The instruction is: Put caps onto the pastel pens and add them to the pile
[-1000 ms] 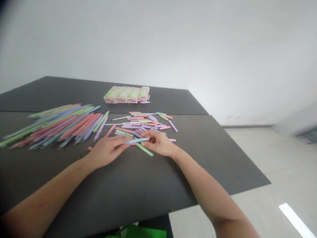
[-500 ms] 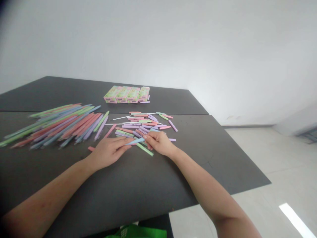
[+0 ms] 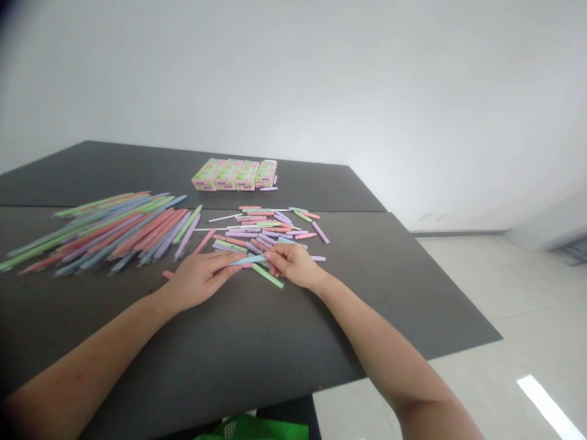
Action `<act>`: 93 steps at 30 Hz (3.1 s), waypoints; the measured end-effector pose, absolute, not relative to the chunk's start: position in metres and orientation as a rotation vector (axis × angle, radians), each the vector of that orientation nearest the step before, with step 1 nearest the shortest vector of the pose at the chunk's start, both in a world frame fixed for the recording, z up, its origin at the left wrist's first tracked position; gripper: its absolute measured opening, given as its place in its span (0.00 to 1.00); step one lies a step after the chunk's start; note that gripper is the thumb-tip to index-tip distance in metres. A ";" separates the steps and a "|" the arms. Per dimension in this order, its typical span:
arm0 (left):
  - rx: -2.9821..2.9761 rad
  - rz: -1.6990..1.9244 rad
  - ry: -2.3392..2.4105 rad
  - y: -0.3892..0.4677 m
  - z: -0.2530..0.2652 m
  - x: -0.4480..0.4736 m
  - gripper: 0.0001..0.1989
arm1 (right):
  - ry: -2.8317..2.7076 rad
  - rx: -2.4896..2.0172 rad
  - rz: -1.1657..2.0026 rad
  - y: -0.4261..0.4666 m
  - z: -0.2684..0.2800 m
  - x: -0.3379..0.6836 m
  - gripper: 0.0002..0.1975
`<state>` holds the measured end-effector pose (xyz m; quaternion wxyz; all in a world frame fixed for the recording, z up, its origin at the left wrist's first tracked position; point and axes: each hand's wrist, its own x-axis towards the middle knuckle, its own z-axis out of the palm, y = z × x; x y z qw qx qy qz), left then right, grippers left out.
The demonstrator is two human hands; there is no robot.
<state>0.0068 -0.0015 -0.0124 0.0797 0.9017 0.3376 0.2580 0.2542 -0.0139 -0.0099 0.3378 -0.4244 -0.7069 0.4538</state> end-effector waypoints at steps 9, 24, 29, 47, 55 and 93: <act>2.738 0.756 0.996 -0.004 -0.013 0.009 0.15 | -1.819 -1.171 1.267 -0.013 -0.014 0.252 0.27; 2.713 0.723 1.030 0.000 -0.014 0.006 0.16 | -1.811 -1.081 1.019 -0.010 -0.023 0.258 0.11; 2.764 0.750 1.010 -0.003 -0.014 0.008 0.16 | -1.735 -1.053 1.123 -0.009 -0.025 0.257 0.15; 2.864 0.819 1.028 -0.004 -0.015 0.009 0.15 | -1.970 -1.145 1.090 -0.017 -0.008 0.255 0.22; 2.765 0.642 1.006 -0.003 -0.013 0.008 0.15 | -2.099 -1.137 1.023 -0.017 -0.009 0.254 0.18; 2.406 0.764 1.360 0.014 -0.007 -0.007 0.21 | -2.046 -1.380 0.344 0.012 -0.024 0.279 0.11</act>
